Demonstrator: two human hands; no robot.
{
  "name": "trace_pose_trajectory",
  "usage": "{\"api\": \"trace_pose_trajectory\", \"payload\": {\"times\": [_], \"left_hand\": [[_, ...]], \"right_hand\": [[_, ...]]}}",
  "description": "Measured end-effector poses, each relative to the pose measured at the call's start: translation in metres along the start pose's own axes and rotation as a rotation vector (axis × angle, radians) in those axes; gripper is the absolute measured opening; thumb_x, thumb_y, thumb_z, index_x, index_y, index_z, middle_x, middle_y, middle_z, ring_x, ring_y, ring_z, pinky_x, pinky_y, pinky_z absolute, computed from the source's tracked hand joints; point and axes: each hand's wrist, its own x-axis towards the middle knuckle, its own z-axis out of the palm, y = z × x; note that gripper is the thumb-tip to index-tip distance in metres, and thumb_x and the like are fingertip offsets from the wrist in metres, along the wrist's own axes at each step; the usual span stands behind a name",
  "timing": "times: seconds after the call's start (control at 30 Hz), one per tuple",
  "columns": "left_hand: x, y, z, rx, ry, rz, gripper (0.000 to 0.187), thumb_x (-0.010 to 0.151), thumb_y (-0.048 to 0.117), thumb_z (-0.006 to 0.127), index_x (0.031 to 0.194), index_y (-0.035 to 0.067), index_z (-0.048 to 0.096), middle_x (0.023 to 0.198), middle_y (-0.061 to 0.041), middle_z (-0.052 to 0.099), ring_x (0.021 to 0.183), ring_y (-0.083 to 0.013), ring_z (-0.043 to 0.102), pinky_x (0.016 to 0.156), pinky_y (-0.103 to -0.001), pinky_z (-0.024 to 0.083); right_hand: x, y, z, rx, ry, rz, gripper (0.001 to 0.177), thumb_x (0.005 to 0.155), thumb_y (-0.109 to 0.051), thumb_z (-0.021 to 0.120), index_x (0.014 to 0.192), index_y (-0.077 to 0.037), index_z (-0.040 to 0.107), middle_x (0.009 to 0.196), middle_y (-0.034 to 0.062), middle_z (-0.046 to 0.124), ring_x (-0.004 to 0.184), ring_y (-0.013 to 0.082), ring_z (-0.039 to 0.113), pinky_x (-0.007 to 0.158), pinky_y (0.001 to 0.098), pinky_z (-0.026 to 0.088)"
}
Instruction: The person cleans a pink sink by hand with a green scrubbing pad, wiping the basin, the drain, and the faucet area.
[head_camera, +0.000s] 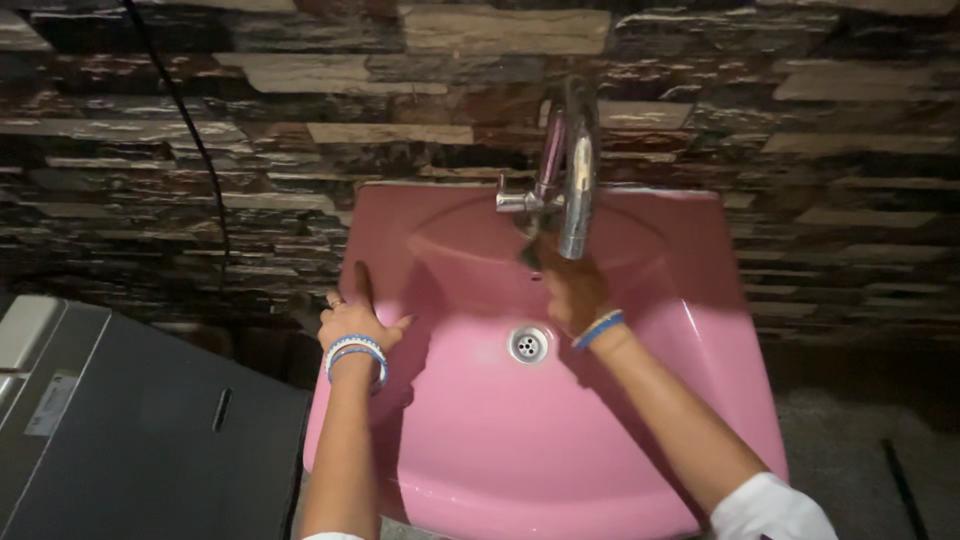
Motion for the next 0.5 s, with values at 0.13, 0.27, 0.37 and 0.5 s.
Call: {"api": "trace_pose_trajectory", "payload": {"times": [0.13,0.27,0.37,0.5], "left_hand": [[0.0,0.0,0.002,0.011,0.014,0.0,0.131,0.066,0.076,0.078,0.164,0.038,-0.001,0.158,-0.033,0.031,0.127,-0.0473,0.054,0.093,-0.049,0.056],[0.001,0.001,0.002,0.027,0.004,-0.002,0.132,0.067,0.078,0.076,0.165,0.038,-0.002,0.157,-0.033,0.032,0.127,-0.0482,0.055,0.094,-0.049,0.056],[0.002,0.001,0.002,0.036,-0.003,-0.008,0.132,0.066,0.079,0.076,0.165,0.039,-0.002,0.157,-0.035,0.031,0.128,-0.0492,0.054,0.095,-0.049,0.055],[0.003,0.0,0.002,0.023,0.041,0.006,0.132,0.065,0.079,0.077,0.165,0.038,0.001,0.157,-0.036,0.031,0.127,-0.05,0.055,0.095,-0.049,0.055]], "right_hand": [[0.022,0.071,0.013,-0.355,0.407,-0.263,0.044,0.08,-0.007,0.058,0.123,0.002,0.065,0.126,0.0238,0.063,0.121,0.0399,0.058,0.11,0.0482,0.044],[0.077,0.109,0.035,-0.291,0.388,-0.318,0.031,0.089,-0.009,0.056,0.115,0.001,0.069,0.122,0.0226,0.068,0.121,0.0381,0.059,0.106,0.0484,0.045],[0.09,0.096,0.028,-0.151,0.339,-0.293,0.027,0.09,-0.013,0.059,0.112,-0.002,0.071,0.117,0.0209,0.069,0.118,0.0386,0.057,0.106,0.0509,0.044],[0.054,0.068,-0.001,-0.261,0.356,-0.401,0.026,0.084,-0.012,0.06,0.106,-0.004,0.071,0.12,0.0202,0.069,0.123,0.038,0.057,0.102,0.0528,0.043]]}}
